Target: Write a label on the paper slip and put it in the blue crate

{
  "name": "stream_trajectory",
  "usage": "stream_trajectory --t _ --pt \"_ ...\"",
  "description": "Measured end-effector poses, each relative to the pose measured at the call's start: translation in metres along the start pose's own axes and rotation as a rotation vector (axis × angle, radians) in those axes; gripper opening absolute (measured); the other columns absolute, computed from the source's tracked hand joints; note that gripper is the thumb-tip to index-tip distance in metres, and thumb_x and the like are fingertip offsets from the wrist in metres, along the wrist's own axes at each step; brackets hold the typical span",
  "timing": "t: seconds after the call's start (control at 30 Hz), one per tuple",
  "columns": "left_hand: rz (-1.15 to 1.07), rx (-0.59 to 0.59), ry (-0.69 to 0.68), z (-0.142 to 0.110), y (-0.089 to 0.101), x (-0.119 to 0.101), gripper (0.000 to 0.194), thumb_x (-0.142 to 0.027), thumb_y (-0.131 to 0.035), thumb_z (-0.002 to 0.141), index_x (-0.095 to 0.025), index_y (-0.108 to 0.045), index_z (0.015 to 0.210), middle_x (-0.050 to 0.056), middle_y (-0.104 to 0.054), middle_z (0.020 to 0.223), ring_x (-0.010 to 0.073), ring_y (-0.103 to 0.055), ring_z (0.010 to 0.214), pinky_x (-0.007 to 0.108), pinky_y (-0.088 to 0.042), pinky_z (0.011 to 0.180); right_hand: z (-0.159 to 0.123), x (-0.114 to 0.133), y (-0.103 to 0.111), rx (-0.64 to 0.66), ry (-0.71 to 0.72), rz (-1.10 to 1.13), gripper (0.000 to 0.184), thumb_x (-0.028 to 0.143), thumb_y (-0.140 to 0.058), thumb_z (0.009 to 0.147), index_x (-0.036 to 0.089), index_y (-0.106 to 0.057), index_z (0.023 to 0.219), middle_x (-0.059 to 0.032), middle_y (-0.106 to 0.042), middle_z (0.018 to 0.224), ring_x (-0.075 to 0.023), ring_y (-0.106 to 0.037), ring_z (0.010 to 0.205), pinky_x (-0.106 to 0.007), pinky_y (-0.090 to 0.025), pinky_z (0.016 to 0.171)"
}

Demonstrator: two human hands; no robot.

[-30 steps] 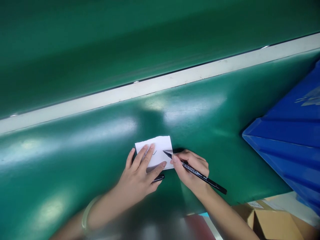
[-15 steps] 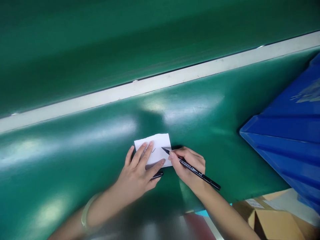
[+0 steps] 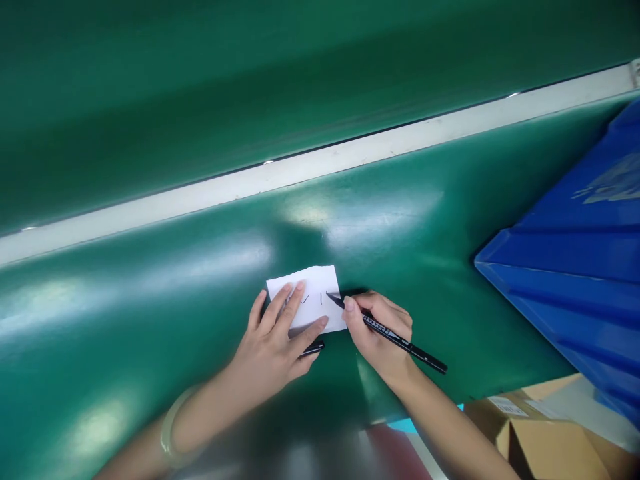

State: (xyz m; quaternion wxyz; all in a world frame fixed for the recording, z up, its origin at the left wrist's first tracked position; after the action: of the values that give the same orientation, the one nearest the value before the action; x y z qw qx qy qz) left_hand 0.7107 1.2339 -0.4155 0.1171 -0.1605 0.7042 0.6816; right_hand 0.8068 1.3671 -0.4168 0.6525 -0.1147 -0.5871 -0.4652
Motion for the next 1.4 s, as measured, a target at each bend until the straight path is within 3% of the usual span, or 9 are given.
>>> stream_trajectory --t 0.1,0.27,0.4,0.63,0.77,0.9,1.07,1.2,1.4 --pt "-0.011 -0.003 0.001 0.0 0.0 0.0 0.047 -0.035 -0.056 0.095 -0.03 -0.048 0.141 0.025 -0.03 0.152 0.0372 -0.017 0.146 0.058 -0.011 0.114 0.001 -0.001 -0.002 0.03 -0.016 -0.004 0.023 0.011 -0.059 0.093 0.019 -0.052 0.072 0.0029 -0.051 0.059 -0.0113 -0.047 0.051 -0.025 -0.037 0.051" --pt "-0.016 0.009 0.011 0.0 -0.001 0.001 0.047 -0.034 -0.057 0.095 -0.031 -0.047 0.141 0.023 -0.03 0.153 0.0364 -0.017 0.146 0.058 -0.01 0.115 0.001 -0.002 0.001 -0.018 -0.018 -0.002 0.016 0.008 -0.059 0.093 0.019 -0.055 0.081 0.0005 -0.06 0.069 -0.0136 -0.054 0.06 -0.026 -0.041 0.058" --pt "-0.016 0.0 0.006 -0.001 -0.001 0.001 0.048 -0.034 -0.057 0.095 -0.03 -0.047 0.142 0.022 -0.027 0.155 0.0383 -0.02 0.145 0.058 -0.009 0.115 0.001 -0.005 0.002 -0.02 -0.032 -0.05 0.025 0.01 -0.057 0.093 0.019 -0.048 0.072 0.0038 -0.049 0.06 -0.0107 -0.045 0.052 -0.025 -0.035 0.052" --pt "-0.03 0.019 0.018 0.0 -0.003 0.002 0.047 -0.037 -0.056 0.095 -0.032 -0.047 0.141 0.022 -0.027 0.154 0.0348 -0.013 0.147 0.055 -0.005 0.116 -0.001 -0.005 0.0 0.019 -0.045 0.012 0.021 0.011 -0.06 0.093 0.018 -0.054 0.074 0.0029 -0.054 0.063 -0.0117 -0.051 0.055 -0.025 -0.039 0.055" --pt "-0.053 0.041 -0.033 0.0 -0.001 0.001 0.049 -0.031 -0.053 0.096 -0.029 -0.042 0.144 0.024 -0.016 0.156 0.0412 -0.011 0.146 0.065 -0.009 0.112 -0.004 -0.017 0.009 -0.114 -0.159 0.105 0.022 0.015 -0.057 0.096 0.019 -0.057 0.075 0.004 -0.056 0.06 -0.0109 -0.052 0.053 -0.024 -0.04 0.053" --pt "-0.252 -0.056 -0.09 -0.005 0.018 0.002 0.039 -0.019 -0.054 0.095 -0.019 -0.05 0.134 0.022 -0.027 0.151 0.0419 -0.022 0.141 0.067 -0.022 0.11 -0.009 -0.021 0.015 -0.218 -0.273 0.373 0.024 0.025 -0.057 0.1 0.018 -0.06 0.077 0.0024 -0.057 0.06 -0.0123 -0.053 0.053 -0.025 -0.04 0.053" --pt "-0.348 -0.152 -0.001 -0.012 0.045 0.003 0.018 -0.018 -0.051 0.097 -0.014 -0.058 0.114 0.013 -0.057 0.117 0.0318 -0.041 0.123 0.052 -0.034 0.104 -0.014 0.019 0.012 -0.123 -0.331 0.773 0.031 0.033 -0.048 0.104 0.018 -0.062 0.08 0.002 -0.05 0.054 -0.014 -0.047 0.051 -0.027 -0.036 0.054" --pt "-0.324 -0.162 -0.023 -0.008 0.068 -0.012 0.018 -0.024 -0.048 0.1 -0.014 -0.058 0.112 0.01 -0.061 0.107 0.0277 -0.046 0.112 0.045 -0.037 0.096 -0.02 0.049 0.011 0.036 -0.393 0.769 0.031 0.033 -0.047 0.105 0.019 -0.061 0.081 0.0015 -0.055 0.06 -0.0131 -0.05 0.055 -0.026 -0.036 0.054" --pt "-0.222 -0.122 -0.098 -0.002 0.098 -0.037 0.019 -0.028 -0.048 0.1 -0.013 -0.059 0.105 0.007 -0.065 0.092 0.0231 -0.053 0.095 0.038 -0.039 0.084 -0.017 0.072 0.02 0.126 -0.388 0.642 0.033 0.035 -0.047 0.105 0.019 -0.06 0.079 0.0025 -0.057 0.062 -0.0119 -0.052 0.057 -0.024 -0.038 0.056"
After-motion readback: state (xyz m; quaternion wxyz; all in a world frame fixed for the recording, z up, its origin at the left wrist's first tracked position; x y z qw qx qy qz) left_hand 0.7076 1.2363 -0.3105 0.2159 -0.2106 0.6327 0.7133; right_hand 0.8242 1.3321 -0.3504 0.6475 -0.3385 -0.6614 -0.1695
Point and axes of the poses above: each hand's wrist, its own z-axis towards the middle knuckle, its own y-axis out of the back of the hand, x = y × z, the point moved 7 cm from there along z, towards the middle knuckle
